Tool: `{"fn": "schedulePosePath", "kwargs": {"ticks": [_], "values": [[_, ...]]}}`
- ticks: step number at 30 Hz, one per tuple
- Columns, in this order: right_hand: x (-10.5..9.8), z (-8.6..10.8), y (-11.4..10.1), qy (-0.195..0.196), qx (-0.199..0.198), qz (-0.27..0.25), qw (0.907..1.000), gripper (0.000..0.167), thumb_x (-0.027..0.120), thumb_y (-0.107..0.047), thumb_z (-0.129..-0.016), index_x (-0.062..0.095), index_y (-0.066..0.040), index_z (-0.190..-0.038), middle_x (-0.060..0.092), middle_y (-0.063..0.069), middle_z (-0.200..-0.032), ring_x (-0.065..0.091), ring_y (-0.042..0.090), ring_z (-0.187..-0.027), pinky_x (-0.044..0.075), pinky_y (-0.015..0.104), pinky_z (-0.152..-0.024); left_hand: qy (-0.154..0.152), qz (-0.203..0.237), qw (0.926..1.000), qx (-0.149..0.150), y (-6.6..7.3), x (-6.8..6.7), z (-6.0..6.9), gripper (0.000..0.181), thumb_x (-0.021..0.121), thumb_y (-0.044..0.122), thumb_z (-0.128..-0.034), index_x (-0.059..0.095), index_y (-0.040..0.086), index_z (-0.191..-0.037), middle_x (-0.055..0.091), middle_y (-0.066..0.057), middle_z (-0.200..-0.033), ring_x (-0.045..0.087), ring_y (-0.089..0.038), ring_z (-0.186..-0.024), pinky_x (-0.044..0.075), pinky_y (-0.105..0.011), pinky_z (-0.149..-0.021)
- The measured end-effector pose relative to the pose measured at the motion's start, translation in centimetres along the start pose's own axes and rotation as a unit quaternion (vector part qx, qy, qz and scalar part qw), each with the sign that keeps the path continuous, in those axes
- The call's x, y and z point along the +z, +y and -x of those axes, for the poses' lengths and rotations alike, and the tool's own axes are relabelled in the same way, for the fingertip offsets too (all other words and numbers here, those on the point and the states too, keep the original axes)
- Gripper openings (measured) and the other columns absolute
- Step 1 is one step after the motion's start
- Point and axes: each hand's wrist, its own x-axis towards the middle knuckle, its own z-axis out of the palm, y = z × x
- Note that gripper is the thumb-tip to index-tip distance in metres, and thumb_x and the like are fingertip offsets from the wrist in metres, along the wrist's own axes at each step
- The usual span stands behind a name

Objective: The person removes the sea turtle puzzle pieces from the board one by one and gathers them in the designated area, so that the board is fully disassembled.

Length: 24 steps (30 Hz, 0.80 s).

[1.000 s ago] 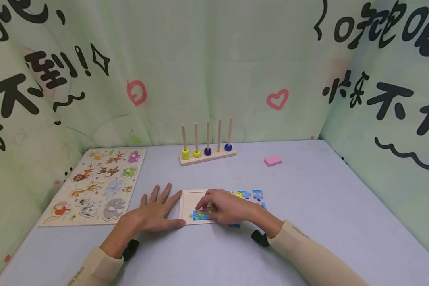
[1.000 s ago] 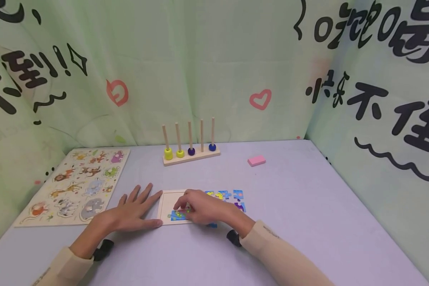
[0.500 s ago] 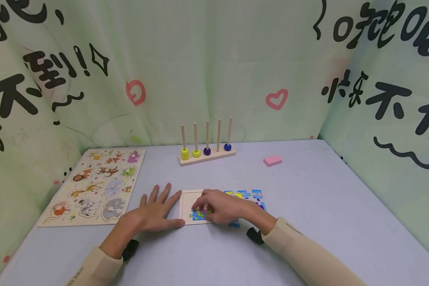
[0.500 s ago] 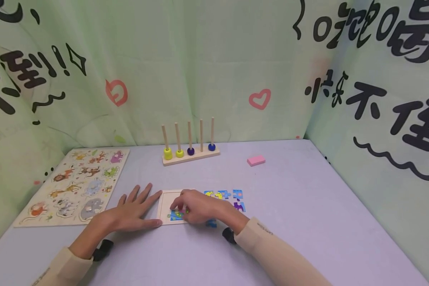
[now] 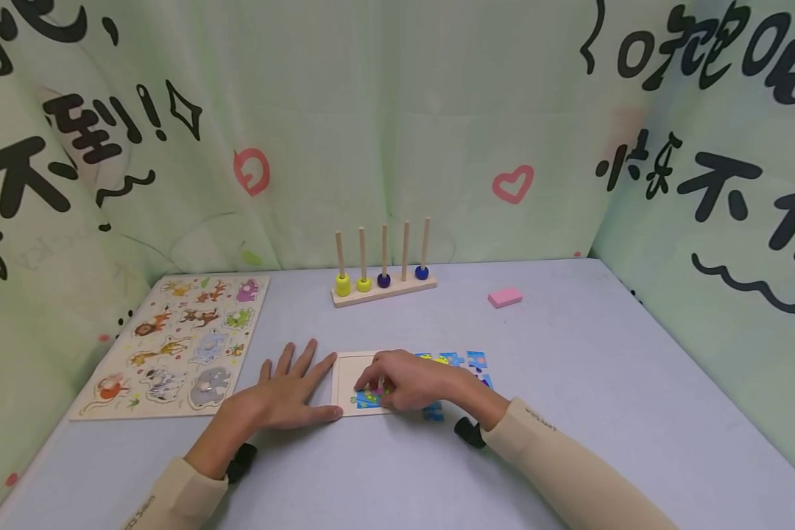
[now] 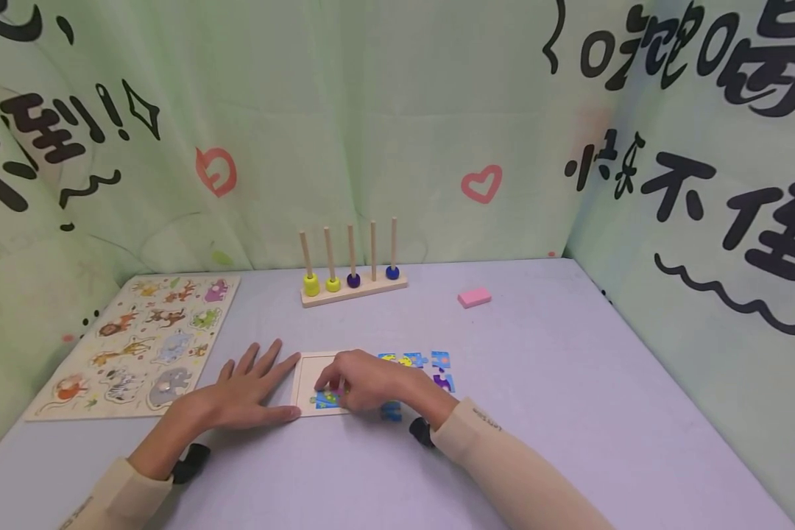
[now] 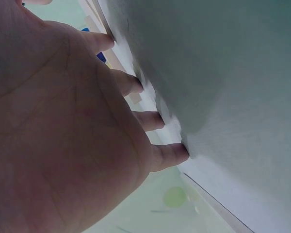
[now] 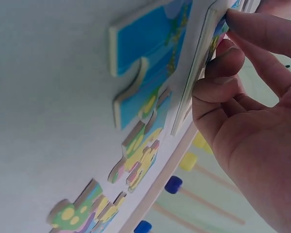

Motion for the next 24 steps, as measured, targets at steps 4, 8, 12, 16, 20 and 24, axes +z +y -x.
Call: {"fn": "schedulePosePath", "kwargs": {"ticks": [4, 8, 12, 16, 20, 24], "values": [[0.03, -0.04, -0.01, 0.001, 0.001, -0.003, 1.0, 0.041, 0.069, 0.002, -0.095, 0.075, -0.012, -0.133, 0.069, 0.004, -0.113, 0.057, 0.012, -0.09, 0.05, 0.022, -0.083, 0.003, -0.006, 1.0, 0.001, 0.24, -0.07, 0.15, 0.1, 0.06, 0.072, -0.0936, 0.023, 0.021, -0.171, 0.003, -0.021, -0.18, -0.001, -0.056, -0.163, 0.006, -0.082, -0.124], [0.09, -0.06, 0.14, 0.002, -0.004, -0.011, 0.9999, 0.041, 0.067, 0.004, -0.095, 0.074, -0.011, -0.133, 0.068, 0.005, -0.113, 0.057, 0.011, -0.088, 0.05, 0.021, -0.082, 0.006, -0.009, 0.9999, 0.001, 0.24, -0.02, 0.08, 0.099, 0.061, 0.072, -0.0933, 0.025, 0.02, -0.17, 0.004, -0.021, -0.179, 0.0, -0.057, -0.163, 0.006, -0.082, -0.124], [0.12, -0.05, 0.26, 0.004, -0.011, -0.012, 0.9999, 0.041, 0.065, 0.005, -0.096, 0.074, -0.01, -0.133, 0.068, 0.005, -0.113, 0.056, 0.01, -0.086, 0.049, 0.02, -0.079, 0.007, -0.009, 0.9999, 0.0, 0.26, 0.0, 0.07, 0.099, 0.061, 0.072, -0.0934, 0.025, 0.02, -0.17, 0.005, -0.022, -0.179, 0.0, -0.057, -0.163, 0.007, -0.082, -0.124], [0.13, 0.07, 0.28, 0.009, -0.013, -0.006, 0.9999, 0.04, 0.066, 0.003, -0.096, 0.074, -0.011, -0.133, 0.068, 0.004, -0.113, 0.055, 0.009, -0.085, 0.048, 0.019, -0.077, 0.007, -0.008, 0.9999, 0.0, 0.34, -0.06, 0.19, 0.1, 0.061, 0.072, -0.0931, 0.025, 0.02, -0.17, 0.005, -0.021, -0.179, 0.0, -0.057, -0.163, 0.007, -0.082, -0.124], [0.2, 0.21, 0.24, 0.015, -0.013, -0.005, 0.9998, 0.039, 0.067, 0.001, -0.097, 0.074, -0.012, -0.133, 0.067, 0.003, -0.113, 0.054, 0.008, -0.082, 0.047, 0.019, -0.075, 0.008, 0.0, 1.0, 0.005, 0.1, 0.0, 0.13, 0.102, 0.061, 0.075, -0.0919, 0.025, 0.02, -0.17, 0.005, -0.022, -0.179, -0.001, -0.058, -0.162, 0.005, -0.083, -0.123], [0.29, 0.38, 0.18, 0.021, -0.011, -0.011, 0.9997, 0.038, 0.068, 0.0, -0.097, 0.074, -0.014, -0.132, 0.067, 0.002, -0.113, 0.054, 0.007, -0.08, 0.048, 0.018, -0.074, 0.011, 0.005, 0.9999, 0.004, -0.49, 0.44, -0.29, 0.106, 0.058, 0.081, -0.0895, 0.023, 0.023, -0.171, 0.001, -0.019, -0.18, -0.005, -0.054, -0.164, 0.002, -0.08, -0.125]]}}
